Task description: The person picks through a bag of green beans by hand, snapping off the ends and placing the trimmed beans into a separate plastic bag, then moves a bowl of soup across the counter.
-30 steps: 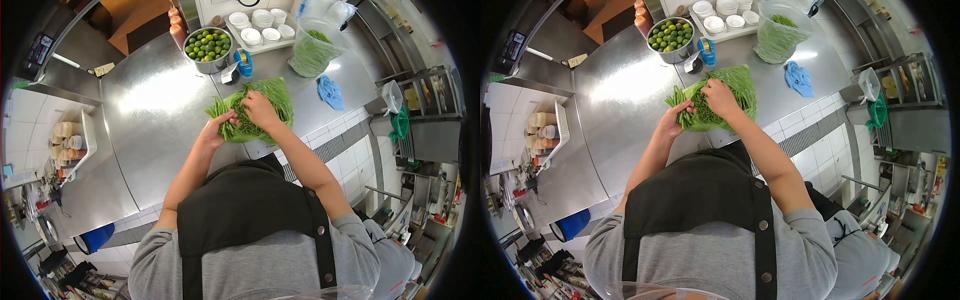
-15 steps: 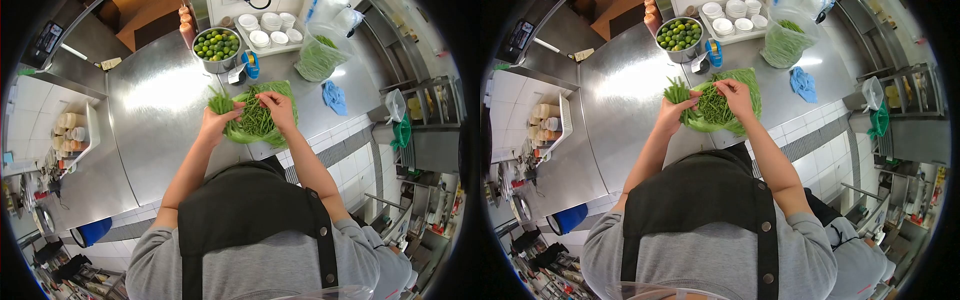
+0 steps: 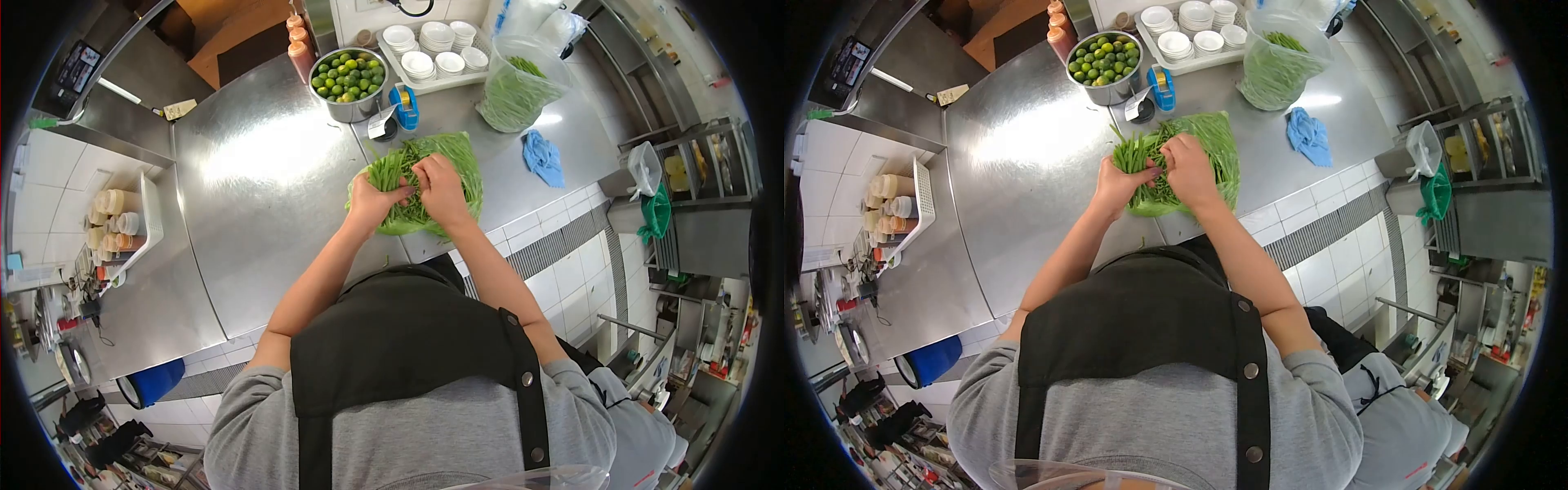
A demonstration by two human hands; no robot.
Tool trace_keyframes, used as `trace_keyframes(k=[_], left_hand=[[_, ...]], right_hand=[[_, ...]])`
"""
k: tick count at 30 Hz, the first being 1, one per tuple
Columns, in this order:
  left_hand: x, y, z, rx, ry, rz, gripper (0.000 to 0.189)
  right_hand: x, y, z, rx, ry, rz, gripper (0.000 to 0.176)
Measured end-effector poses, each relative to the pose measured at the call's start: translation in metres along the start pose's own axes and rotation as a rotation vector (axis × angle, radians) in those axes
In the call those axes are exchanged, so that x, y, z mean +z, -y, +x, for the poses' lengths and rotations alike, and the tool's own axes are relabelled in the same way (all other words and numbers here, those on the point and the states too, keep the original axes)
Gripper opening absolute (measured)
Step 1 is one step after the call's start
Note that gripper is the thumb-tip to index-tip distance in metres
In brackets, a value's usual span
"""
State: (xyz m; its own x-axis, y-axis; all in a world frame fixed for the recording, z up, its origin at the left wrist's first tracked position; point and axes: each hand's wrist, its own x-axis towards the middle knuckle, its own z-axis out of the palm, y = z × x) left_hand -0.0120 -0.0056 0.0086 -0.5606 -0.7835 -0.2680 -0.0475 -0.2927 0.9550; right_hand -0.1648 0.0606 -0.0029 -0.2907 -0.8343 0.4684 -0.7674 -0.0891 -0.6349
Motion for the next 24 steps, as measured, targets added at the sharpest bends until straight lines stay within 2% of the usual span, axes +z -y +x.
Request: trace_keyframes(k=[1,4,5,7,10,11,13,16,17,20,24], left_hand=[[0.000,-0.001,-0.001,-0.002,0.000,-0.031,0.018],[0.000,-0.002,-0.005,-0.010,-0.002,-0.060,0.017],[-0.002,-0.004,-0.005,-0.011,-0.006,-0.059,0.017],[-0.008,-0.013,-0.006,-0.049,-0.013,-0.272,0.018],[-0.021,-0.008,-0.001,-0.082,-0.032,-0.637,0.020],[-0.025,-0.003,0.003,-0.087,-0.038,-0.767,0.020],[-0.029,0.004,0.008,-0.071,-0.051,-0.789,0.021],[-0.029,0.007,0.011,-0.063,-0.065,-0.847,0.020],[-0.030,0.011,0.013,-0.065,-0.071,-0.869,0.020],[-0.032,0.012,0.012,-0.056,-0.065,-0.824,0.019],[-0.025,0.005,0.000,-0.047,-0.060,-0.668,0.018]], right_hand=[[0.008,-0.005,-0.004,-0.033,-0.036,-0.041,0.008],[0.019,-0.038,-0.013,0.082,-0.029,-0.127,0.015],[0.014,-0.044,-0.017,0.159,0.055,-0.164,0.018],[0.000,-0.040,-0.016,0.311,0.225,-0.234,0.025],[-0.016,-0.029,-0.006,0.514,0.405,-0.022,0.029],[-0.017,-0.025,-0.006,0.531,0.387,0.249,0.027],[-0.011,-0.009,-0.009,0.546,0.330,0.793,0.023],[-0.009,0.010,-0.014,0.485,0.371,0.756,0.014],[-0.011,0.016,-0.013,0.335,0.303,0.632,0.008],[-0.011,0.018,-0.009,0.229,0.181,0.527,0.005],[-0.014,0.009,0.004,0.274,0.107,0.186,0.008]])
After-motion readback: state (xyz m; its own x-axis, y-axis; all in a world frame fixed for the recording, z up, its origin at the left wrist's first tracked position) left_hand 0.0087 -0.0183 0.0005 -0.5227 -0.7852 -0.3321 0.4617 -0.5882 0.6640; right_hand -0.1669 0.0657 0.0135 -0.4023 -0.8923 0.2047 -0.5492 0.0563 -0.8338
